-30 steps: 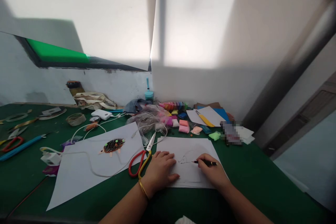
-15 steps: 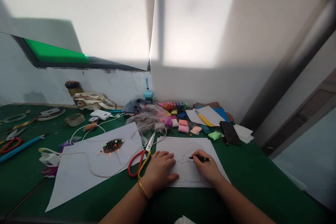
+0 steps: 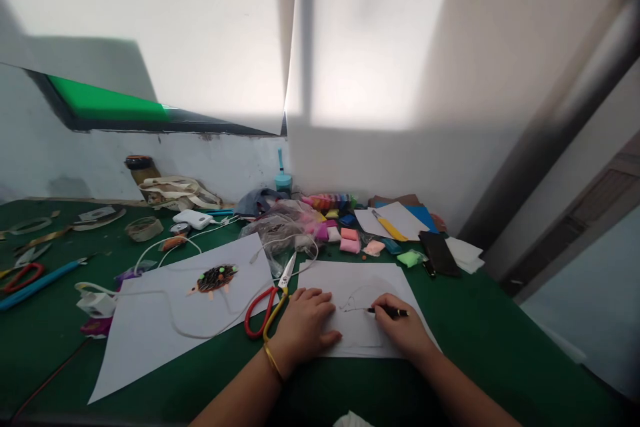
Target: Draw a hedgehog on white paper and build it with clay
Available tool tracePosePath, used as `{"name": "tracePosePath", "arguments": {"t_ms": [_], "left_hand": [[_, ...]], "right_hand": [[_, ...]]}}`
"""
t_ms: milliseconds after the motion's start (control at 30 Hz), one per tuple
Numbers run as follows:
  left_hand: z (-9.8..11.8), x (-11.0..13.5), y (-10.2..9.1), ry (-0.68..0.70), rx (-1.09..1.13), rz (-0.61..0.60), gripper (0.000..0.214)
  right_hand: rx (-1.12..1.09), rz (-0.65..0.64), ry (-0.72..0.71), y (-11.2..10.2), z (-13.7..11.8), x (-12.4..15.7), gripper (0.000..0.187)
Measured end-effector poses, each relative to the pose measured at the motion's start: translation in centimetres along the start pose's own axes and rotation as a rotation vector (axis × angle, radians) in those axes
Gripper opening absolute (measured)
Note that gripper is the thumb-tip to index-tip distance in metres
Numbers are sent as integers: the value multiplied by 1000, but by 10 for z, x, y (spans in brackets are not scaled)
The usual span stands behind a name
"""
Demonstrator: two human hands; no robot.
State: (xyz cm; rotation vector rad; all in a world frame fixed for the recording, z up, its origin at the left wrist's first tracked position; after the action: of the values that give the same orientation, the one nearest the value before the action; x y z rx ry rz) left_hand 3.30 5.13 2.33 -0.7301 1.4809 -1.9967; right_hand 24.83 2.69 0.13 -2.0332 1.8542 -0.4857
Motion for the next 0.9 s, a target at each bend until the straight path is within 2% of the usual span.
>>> {"name": "tracePosePath", "arguments": {"t_ms": [167,667,900], "left_hand": [[1,0,0,-1,-2,5,44],[1,0,-1,-4,12,-24,45],[2,1,-2,6,23,-19,45]], "right_hand": [[7,-6,-2,1,5,-2,18],[11,6,-6,0,0,-1,19],[11,-28,-3,1,-3,0,19]]}}
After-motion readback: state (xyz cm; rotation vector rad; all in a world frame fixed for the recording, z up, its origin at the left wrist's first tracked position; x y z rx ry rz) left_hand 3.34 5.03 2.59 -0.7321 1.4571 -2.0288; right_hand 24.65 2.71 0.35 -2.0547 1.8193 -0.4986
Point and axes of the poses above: each hand's wrist, its own x-axis away from the middle knuckle, its own y-axis out of the palm, z = x × y, the point moved 5 cm from there along -x, towards the middle knuckle, and after that the axes turned 15 degrees about -z, right-handed, at the moved point
